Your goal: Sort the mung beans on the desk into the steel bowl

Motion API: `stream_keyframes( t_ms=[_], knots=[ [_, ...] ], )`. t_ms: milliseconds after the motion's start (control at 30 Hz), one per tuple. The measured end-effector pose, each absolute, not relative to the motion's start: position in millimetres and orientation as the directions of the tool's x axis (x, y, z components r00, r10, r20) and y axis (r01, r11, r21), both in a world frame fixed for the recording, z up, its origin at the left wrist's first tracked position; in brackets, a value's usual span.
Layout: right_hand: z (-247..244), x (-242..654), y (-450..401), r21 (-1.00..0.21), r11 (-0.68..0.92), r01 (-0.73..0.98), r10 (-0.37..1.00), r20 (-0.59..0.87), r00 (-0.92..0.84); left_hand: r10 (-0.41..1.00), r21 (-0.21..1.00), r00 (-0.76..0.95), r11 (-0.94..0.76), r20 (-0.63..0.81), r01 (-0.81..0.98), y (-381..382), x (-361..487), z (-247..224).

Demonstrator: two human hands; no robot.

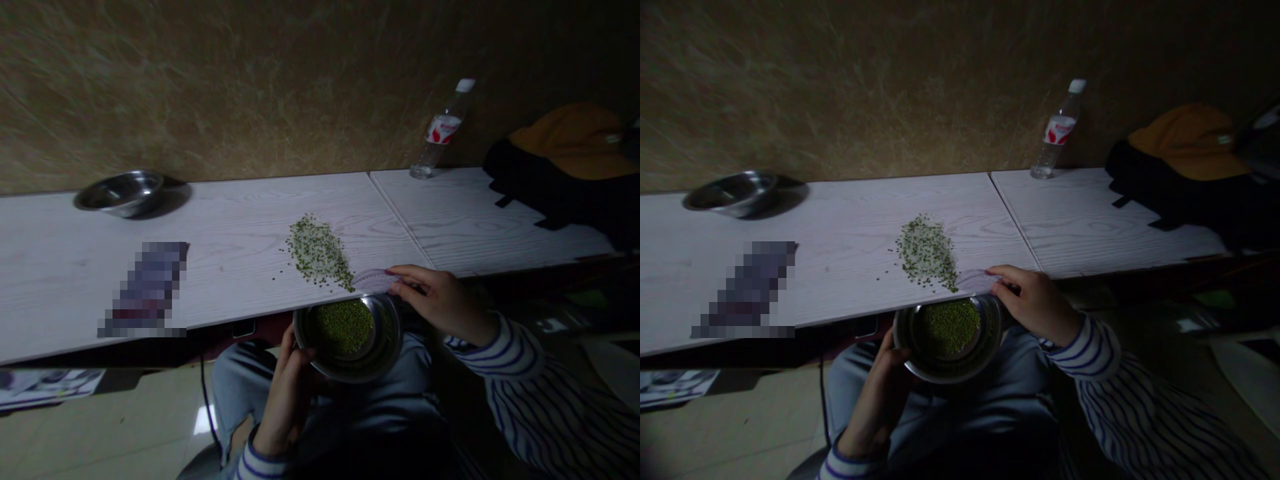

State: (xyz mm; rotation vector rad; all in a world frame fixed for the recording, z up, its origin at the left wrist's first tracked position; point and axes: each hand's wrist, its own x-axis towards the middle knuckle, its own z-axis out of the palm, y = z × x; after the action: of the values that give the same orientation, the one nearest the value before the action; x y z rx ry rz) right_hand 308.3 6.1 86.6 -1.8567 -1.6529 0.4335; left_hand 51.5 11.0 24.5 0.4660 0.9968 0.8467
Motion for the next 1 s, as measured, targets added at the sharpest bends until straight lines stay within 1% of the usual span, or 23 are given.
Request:
stream_keyframes(
  t_ms=[200, 400, 600, 833, 1000],
  knots=[
    [88, 304, 6, -0.648, -0.049, 0.76, 0.977, 0.128, 0.171, 0.808, 0.702, 0.268, 0.589, -0.525, -0.4, 11, 52, 28],
    [91, 300, 8, -0.624, -0.041, 0.781, 0.975, 0.146, 0.168, 0.802, 0.682, 0.28, 0.597, -0.528, -0.423, 11, 52, 28],
    [93, 297, 11, -0.586, -0.021, 0.81, 0.973, 0.175, 0.151, 0.803, 0.689, 0.263, 0.594, -0.534, -0.416, 11, 51, 30],
    [94, 292, 18, -0.603, -0.017, 0.797, 0.974, 0.172, 0.151, 0.808, 0.686, 0.277, 0.589, -0.52, -0.429, 11, 49, 32],
    [95, 289, 23, -0.586, -0.011, 0.81, 0.976, 0.17, 0.136, 0.806, 0.674, 0.293, 0.591, -0.514, -0.442, 10, 49, 35]
  ],
)
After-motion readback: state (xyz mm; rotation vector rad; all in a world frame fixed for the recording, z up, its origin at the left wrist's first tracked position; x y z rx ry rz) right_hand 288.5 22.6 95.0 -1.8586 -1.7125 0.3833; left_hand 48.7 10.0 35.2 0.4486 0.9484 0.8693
